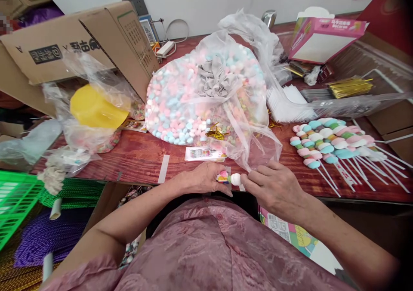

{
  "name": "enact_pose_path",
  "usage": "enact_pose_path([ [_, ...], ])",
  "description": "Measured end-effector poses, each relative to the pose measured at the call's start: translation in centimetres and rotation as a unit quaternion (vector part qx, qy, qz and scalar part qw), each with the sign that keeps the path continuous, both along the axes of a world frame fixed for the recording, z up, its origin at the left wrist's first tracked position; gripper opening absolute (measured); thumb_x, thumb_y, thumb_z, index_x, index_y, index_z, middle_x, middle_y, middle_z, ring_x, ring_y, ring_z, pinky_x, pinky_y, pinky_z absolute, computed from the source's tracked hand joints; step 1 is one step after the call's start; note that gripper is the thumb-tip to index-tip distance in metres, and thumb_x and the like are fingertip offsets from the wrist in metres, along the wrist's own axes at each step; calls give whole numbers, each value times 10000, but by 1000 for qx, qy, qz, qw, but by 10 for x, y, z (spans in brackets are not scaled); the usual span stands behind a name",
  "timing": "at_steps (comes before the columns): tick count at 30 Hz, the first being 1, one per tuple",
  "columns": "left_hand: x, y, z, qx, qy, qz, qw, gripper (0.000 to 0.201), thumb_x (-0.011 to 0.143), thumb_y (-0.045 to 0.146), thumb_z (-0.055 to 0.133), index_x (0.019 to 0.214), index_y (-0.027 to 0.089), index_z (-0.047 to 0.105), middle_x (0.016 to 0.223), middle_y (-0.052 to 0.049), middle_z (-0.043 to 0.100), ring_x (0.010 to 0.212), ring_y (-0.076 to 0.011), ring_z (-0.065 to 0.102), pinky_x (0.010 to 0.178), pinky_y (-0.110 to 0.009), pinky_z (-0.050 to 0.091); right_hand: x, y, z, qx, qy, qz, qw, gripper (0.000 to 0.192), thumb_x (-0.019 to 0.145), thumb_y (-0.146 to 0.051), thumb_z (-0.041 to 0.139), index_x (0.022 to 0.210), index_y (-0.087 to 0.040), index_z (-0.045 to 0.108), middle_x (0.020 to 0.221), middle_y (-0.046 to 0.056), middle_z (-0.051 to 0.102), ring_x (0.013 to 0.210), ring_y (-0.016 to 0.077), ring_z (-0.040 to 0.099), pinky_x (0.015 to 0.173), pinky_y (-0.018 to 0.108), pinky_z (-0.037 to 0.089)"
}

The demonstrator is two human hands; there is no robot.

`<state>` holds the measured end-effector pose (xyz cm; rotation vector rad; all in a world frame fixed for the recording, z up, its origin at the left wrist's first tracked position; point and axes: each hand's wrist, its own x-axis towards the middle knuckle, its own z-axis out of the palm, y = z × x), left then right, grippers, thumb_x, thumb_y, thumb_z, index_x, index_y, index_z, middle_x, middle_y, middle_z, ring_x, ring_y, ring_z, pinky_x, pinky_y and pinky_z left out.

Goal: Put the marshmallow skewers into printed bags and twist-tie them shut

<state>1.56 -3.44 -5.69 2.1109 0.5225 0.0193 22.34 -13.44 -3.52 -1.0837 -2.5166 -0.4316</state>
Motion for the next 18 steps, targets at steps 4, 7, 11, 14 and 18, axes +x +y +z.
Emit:
enact_pose_path([
  [4, 10, -2, -2, 25, 24, 2, 999, 289, 753, 398, 763, 756, 156, 605, 697, 17, 594, 634, -127, 505, 587, -240, 360, -12, 6, -10, -5, 30, 9, 999, 229, 914, -102, 465, 755, -155, 621, 645, 17, 568, 606, 146, 437, 627, 335, 235],
  [7, 16, -4, -2, 43, 21, 10, 999, 239, 753, 342, 754, 758, 158, 602, 725, 3, 611, 657, -142, 528, 606, -251, 373, -18, 14, -20, -18, 52, 2, 998, 214, 923, -150, 487, 750, -159, 612, 667, 17, 587, 609, 137, 441, 637, 325, 236],
  [11, 9, 2, 6, 41, 20, 18, 999, 421, 700, 469, 788, 930, 158, 622, 822, -13, 626, 727, -170, 552, 660, -267, 401, -11, 24, -24, -9, 50, 9, 999, 199, 913, -139, 480, 800, -175, 638, 682, 10, 612, 629, 140, 457, 639, 325, 238],
  [14, -4, 11, 13, 8, 34, 24, 999, 505, 698, 440, 792, 1088, 169, 620, 895, -18, 655, 795, -191, 586, 704, -274, 422, -1, 28, -18, -6, 32, -8, 999, 181, 904, -125, 497, 895, -196, 663, 698, -1, 620, 649, 148, 474, 632, 329, 240],
  [18, -17, 14, 13, -39, 30, 19, 999, 351, 779, 359, 719, 1078, 183, 666, 972, -17, 694, 887, -208, 618, 790, -290, 445, 12, 30, -11, -28, 35, -8, 999, 228, 882, -74, 470, 959, -181, 657, 777, 26, 634, 691, 151, 516, 619, 306, 283],
])
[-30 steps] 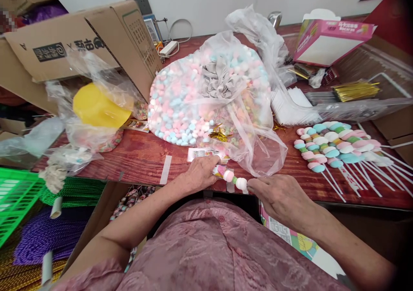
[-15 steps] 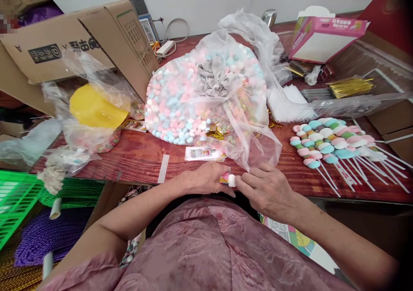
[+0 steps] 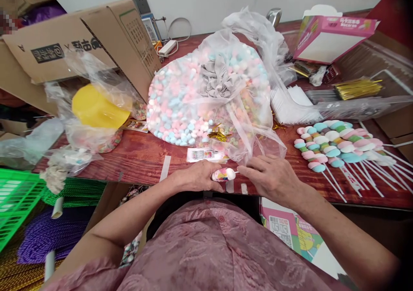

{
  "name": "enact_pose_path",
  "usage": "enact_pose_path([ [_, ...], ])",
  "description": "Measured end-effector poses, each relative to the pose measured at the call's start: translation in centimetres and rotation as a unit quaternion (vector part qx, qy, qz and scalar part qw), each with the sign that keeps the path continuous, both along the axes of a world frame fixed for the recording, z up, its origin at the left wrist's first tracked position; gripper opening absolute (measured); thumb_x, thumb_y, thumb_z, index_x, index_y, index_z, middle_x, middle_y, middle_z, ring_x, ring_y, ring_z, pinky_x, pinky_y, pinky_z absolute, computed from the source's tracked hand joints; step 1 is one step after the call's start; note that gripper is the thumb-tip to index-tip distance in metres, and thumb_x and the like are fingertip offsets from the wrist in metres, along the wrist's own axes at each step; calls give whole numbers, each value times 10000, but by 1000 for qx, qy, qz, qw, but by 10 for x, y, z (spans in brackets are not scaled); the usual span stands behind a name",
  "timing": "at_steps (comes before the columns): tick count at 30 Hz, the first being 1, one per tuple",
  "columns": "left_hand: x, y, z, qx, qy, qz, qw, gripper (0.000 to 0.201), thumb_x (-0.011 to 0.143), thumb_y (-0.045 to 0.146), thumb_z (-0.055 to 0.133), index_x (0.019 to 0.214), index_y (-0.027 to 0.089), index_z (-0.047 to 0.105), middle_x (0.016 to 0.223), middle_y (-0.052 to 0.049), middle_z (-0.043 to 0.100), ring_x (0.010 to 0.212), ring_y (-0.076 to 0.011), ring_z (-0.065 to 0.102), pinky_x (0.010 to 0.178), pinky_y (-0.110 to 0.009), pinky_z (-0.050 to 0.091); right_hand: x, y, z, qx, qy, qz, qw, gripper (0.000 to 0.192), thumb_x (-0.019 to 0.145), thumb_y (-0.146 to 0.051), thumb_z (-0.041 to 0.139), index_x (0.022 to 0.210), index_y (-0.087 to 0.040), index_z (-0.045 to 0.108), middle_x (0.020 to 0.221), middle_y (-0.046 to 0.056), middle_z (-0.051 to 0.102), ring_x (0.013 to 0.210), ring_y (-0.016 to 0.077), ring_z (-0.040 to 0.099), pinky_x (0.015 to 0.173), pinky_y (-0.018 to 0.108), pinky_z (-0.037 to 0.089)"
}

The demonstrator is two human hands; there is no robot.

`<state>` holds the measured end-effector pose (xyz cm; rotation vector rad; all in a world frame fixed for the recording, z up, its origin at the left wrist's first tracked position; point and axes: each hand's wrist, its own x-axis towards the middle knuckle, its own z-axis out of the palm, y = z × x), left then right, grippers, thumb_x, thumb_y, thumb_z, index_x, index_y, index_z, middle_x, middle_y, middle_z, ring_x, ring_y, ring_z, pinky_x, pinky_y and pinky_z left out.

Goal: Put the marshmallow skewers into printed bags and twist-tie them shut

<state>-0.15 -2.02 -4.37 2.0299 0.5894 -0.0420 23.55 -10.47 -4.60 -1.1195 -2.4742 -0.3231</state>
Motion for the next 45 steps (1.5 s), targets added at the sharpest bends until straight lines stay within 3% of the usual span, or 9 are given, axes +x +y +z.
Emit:
enact_pose_path([
  [7, -2, -13, -9, 39, -3, 50, 998, 369, 754, 365, 741, 1064, 183, 655, 969, -24, 695, 870, -206, 625, 765, -291, 455, 10, 0, 3, -36, 50, 17, 998, 271, 874, -22, 377, 888, -157, 611, 734, 29, 613, 662, 135, 528, 586, 275, 306],
  [14, 14, -26, -15, 85, 26, 32, 996, 273, 744, 294, 754, 950, 153, 642, 889, -46, 685, 818, -215, 621, 731, -301, 444, -31, 1, -16, -138, 42, 45, 988, 194, 821, -42, 423, 778, -155, 574, 676, 18, 615, 544, 107, 425, 531, 293, 200],
  [18, 8, -19, -7, -72, -75, 63, 993, 420, 687, 387, 818, 997, 152, 661, 967, -33, 678, 907, -196, 610, 793, -287, 466, -31, 6, -13, -133, 61, 62, 987, 211, 871, -74, 419, 764, -156, 582, 672, 20, 598, 566, 110, 442, 546, 277, 234],
  [23, -3, -7, -4, -337, -93, 160, 923, 394, 781, 479, 727, 957, 127, 714, 772, -22, 659, 585, -76, 528, 545, -212, 414, -11, 13, 6, -114, 101, 74, 986, 227, 932, -86, 420, 838, -159, 614, 749, 38, 615, 686, 134, 535, 620, 263, 340],
  [28, 6, -15, -15, -418, -160, 220, 867, 355, 614, 370, 861, 740, 95, 674, 632, -3, 622, 523, -59, 537, 503, -183, 426, -18, 13, 6, -128, 130, 91, 979, 175, 915, -82, 435, 963, -173, 577, 835, 51, 631, 770, 166, 569, 686, 283, 424],
  [34, 16, -27, -20, -380, -221, 312, 842, 403, 692, 490, 773, 764, 156, 558, 499, 61, 537, 317, -36, 364, 282, -139, 225, -40, 21, -6, -128, 176, 84, 972, 301, 846, -44, 398, 1080, -181, 527, 871, 70, 616, 818, 209, 589, 700, 341, 503],
  [38, 20, -22, -19, -305, -310, 383, 815, 396, 722, 494, 755, 777, 167, 539, 514, 77, 511, 340, -27, 350, 302, -132, 258, -35, 33, 9, -78, 258, 37, 962, 470, 864, -75, 468, 1308, -228, 484, 1233, 123, 562, 1102, 245, 568, 882, 411, 516],
  [41, 24, -16, -19, -252, -348, 427, 795, 366, 776, 498, 715, 797, 173, 547, 517, 81, 496, 360, -30, 338, 324, -136, 262, -30, 35, 14, -48, 423, -66, 903, 520, 852, -178, 633, 1344, -282, 497, 1292, 100, 523, 919, 186, 591, 772, 351, 530],
  [45, 29, -14, -25, -185, -398, 436, 786, 297, 804, 440, 716, 779, 168, 600, 632, 46, 558, 516, -51, 466, 496, -165, 417, -53, 28, -11, -125, 506, -93, 848, 377, 793, -233, 733, 1158, -252, 644, 975, 27, 638, 711, 137, 560, 624, 282, 485],
])
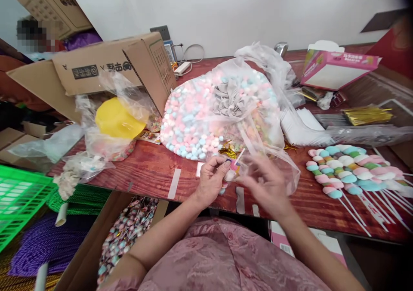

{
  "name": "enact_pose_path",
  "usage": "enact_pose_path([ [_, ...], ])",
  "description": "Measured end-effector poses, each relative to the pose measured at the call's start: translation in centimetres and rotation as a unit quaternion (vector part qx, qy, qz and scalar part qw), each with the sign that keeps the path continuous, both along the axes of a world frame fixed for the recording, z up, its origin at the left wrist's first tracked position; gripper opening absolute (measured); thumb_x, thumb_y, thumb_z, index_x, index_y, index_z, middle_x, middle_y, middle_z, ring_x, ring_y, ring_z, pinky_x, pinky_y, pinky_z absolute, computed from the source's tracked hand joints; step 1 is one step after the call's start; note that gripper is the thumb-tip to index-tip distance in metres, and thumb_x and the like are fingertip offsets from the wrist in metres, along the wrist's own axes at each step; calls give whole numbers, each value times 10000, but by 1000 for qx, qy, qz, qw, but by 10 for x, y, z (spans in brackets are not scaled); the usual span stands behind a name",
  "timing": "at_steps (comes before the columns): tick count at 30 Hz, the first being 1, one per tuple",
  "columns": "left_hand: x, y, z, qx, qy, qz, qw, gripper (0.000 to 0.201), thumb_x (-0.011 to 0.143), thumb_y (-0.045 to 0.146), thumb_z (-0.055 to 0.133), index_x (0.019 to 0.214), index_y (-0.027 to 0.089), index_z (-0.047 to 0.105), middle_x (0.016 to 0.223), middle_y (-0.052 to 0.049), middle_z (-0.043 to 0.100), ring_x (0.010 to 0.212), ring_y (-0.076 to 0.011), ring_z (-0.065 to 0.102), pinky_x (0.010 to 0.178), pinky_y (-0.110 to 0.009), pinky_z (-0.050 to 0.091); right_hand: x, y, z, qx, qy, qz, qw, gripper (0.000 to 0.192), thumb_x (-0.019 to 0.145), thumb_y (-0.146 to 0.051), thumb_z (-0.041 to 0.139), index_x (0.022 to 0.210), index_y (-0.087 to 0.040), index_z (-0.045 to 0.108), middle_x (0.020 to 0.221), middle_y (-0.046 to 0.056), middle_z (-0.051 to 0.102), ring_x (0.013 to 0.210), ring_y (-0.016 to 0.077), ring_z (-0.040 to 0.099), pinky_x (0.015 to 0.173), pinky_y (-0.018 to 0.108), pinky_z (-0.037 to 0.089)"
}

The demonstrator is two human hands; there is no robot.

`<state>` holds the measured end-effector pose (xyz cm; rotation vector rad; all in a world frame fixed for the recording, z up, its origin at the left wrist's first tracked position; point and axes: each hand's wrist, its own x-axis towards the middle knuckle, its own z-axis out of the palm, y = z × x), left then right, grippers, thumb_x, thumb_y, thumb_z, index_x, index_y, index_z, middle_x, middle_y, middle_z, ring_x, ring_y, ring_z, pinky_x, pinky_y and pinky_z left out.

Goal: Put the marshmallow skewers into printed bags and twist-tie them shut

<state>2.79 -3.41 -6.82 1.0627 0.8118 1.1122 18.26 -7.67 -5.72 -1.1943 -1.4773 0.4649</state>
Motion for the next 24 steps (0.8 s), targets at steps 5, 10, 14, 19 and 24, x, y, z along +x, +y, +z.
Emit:
enact_pose_path([
  [5, 0, -6, -11, 81, 15, 0, 997, 193, 849, 367, 689, 886, 179, 713, 933, -30, 652, 907, -143, 596, 890, -281, 487, -29, -5, -29, -12, 135, -19, 991, 75, 866, -213, 648, 804, -217, 689, 748, -9, 632, 713, 138, 580, 668, 275, 473],
  [10, -8, -17, -13, 78, 58, -55, 994, 259, 948, 369, 550, 1012, 181, 716, 1037, -51, 662, 993, -164, 590, 968, -314, 452, -29, -4, -25, 1, 148, -51, 988, 90, 860, -212, 649, 779, -216, 688, 742, -8, 633, 713, 134, 577, 666, 267, 479],
  [14, -13, -20, -6, 140, 140, -55, 979, 293, 969, 383, 502, 960, 161, 693, 938, -45, 637, 879, -151, 564, 845, -278, 466, -35, -6, -27, 21, 127, -75, 989, 64, 857, -190, 649, 851, -219, 706, 817, 10, 649, 747, 141, 611, 678, 279, 506],
  [19, -19, -13, 2, 255, 190, -66, 946, 296, 986, 332, 465, 819, 157, 637, 803, -39, 591, 787, -147, 536, 767, -273, 448, -42, -11, -31, 22, 136, -50, 989, 124, 874, -143, 622, 907, -229, 706, 845, -4, 606, 559, 77, 550, 499, 228, 460],
  [24, -20, -12, 8, 326, 221, -77, 916, 275, 996, 270, 421, 822, 156, 600, 788, -52, 574, 771, -149, 521, 748, -278, 441, -43, -13, -31, 68, 112, -81, 988, 175, 861, -94, 623, 920, -238, 702, 901, 4, 623, 653, 98, 601, 579, 253, 500],
])
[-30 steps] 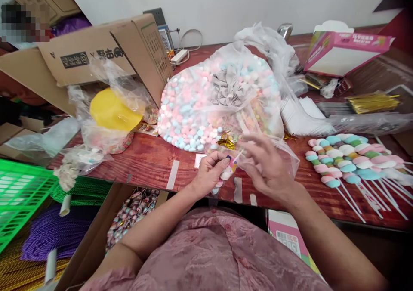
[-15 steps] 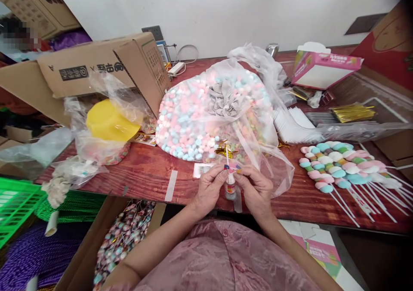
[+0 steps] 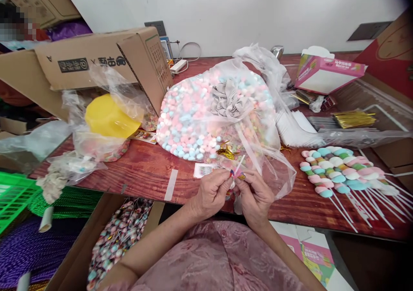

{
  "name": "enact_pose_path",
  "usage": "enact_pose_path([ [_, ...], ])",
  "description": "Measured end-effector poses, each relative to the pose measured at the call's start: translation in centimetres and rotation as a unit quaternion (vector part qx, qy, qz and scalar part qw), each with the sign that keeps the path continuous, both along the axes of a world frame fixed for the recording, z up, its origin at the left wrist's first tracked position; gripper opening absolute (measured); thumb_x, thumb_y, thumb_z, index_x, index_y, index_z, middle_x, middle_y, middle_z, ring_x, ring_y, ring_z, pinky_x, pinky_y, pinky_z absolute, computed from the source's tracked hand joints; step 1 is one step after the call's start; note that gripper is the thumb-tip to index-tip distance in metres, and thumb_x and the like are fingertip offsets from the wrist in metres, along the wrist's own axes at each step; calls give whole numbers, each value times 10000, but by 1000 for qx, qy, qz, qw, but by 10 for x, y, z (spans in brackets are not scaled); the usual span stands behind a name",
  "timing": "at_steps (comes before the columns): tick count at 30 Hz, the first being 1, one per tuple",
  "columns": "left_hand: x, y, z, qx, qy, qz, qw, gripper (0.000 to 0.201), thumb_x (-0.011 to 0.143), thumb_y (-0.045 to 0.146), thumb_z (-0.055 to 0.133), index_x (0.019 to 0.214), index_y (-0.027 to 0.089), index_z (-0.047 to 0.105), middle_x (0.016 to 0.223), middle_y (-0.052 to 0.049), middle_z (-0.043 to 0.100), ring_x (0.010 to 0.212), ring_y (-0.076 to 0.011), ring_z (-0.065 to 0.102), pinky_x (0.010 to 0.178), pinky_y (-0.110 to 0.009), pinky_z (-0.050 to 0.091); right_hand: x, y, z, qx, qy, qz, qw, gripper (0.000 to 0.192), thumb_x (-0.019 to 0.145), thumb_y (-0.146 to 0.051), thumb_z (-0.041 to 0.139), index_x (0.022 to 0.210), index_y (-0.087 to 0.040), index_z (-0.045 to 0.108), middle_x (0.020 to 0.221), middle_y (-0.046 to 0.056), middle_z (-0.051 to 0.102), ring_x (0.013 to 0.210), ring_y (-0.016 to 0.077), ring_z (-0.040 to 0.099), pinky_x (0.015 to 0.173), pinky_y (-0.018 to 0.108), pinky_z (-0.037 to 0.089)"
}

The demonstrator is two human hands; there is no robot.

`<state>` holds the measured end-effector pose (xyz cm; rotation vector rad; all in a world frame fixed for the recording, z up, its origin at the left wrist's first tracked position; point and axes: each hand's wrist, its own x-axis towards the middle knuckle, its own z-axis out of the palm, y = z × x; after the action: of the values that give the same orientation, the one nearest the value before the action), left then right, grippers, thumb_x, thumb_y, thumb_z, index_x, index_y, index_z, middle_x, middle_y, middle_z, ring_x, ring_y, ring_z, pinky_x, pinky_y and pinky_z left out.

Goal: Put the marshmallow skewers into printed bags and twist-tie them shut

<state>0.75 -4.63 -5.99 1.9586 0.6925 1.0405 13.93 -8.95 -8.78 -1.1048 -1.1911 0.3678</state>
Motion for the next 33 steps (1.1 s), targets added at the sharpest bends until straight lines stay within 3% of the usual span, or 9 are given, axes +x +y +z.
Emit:
enact_pose_path([
  [8, 6, -7, -1, -75, -8, 1, 997, 319, 1008, 342, 388, 793, 166, 545, 867, -50, 537, 844, -157, 502, 822, -290, 449, -5, 8, 6, 61, -3, -29, 998, 246, 832, -83, 647, 953, -281, 729, 872, 0, 633, 755, 129, 621, 624, 266, 509],
  [16, 10, -9, -2, -173, -34, -8, 984, 373, 971, 437, 458, 730, 164, 540, 862, -32, 549, 839, -149, 489, 821, -273, 424, -7, 6, 6, 69, -17, -79, 994, 225, 821, -83, 654, 909, -276, 729, 843, 5, 632, 751, 143, 614, 651, 289, 504],
  [20, 10, -7, -7, -304, -75, -9, 950, 413, 895, 527, 564, 720, 154, 536, 782, -6, 548, 733, -115, 501, 722, -245, 438, 0, 8, 1, 29, -3, -30, 999, 185, 836, -107, 654, 888, -272, 720, 839, -1, 638, 779, 143, 626, 681, 285, 520],
  [23, 7, -1, -6, -437, -108, -47, 892, 443, 803, 588, 649, 790, 157, 551, 669, 23, 536, 579, -97, 529, 572, -226, 444, 23, 11, 1, 56, -101, 0, 993, 305, 846, -110, 633, 1083, -291, 698, 1028, 43, 670, 881, 172, 647, 739, 323, 541],
  [25, 4, 4, -2, -506, -116, -93, 849, 465, 749, 591, 697, 845, 158, 557, 650, 17, 573, 520, -120, 581, 504, -233, 460, 44, 14, 6, 108, -261, 39, 958, 421, 850, -124, 619, 1221, -321, 648, 1251, 74, 637, 1015, 207, 644, 820, 370, 540],
  [28, 0, 13, 5, -551, -93, -171, 812, 448, 725, 543, 735, 828, 142, 564, 606, 7, 597, 432, -113, 570, 432, -214, 436, 72, 20, 22, 145, -500, 104, 848, 443, 905, -167, 547, 1287, -387, 597, 1333, 11, 627, 1247, 252, 548, 997, 471, 432],
  [30, -2, 17, 7, -561, -71, -208, 798, 414, 729, 503, 744, 788, 133, 567, 588, 5, 598, 400, -92, 540, 409, -199, 404, 82, 24, 33, 138, -577, 140, 793, 460, 926, -153, 518, 1318, -389, 567, 1323, -20, 640, 1315, 251, 496, 1052, 490, 338],
  [33, -3, 20, 5, -564, -53, -250, 785, 410, 709, 487, 766, 795, 133, 580, 620, -2, 614, 419, -92, 551, 396, -191, 372, 86, 26, 40, 130, -583, 189, 780, 443, 920, -144, 544, 1310, -353, 574, 1227, -5, 696, 1250, 254, 556, 1037, 497, 306],
])
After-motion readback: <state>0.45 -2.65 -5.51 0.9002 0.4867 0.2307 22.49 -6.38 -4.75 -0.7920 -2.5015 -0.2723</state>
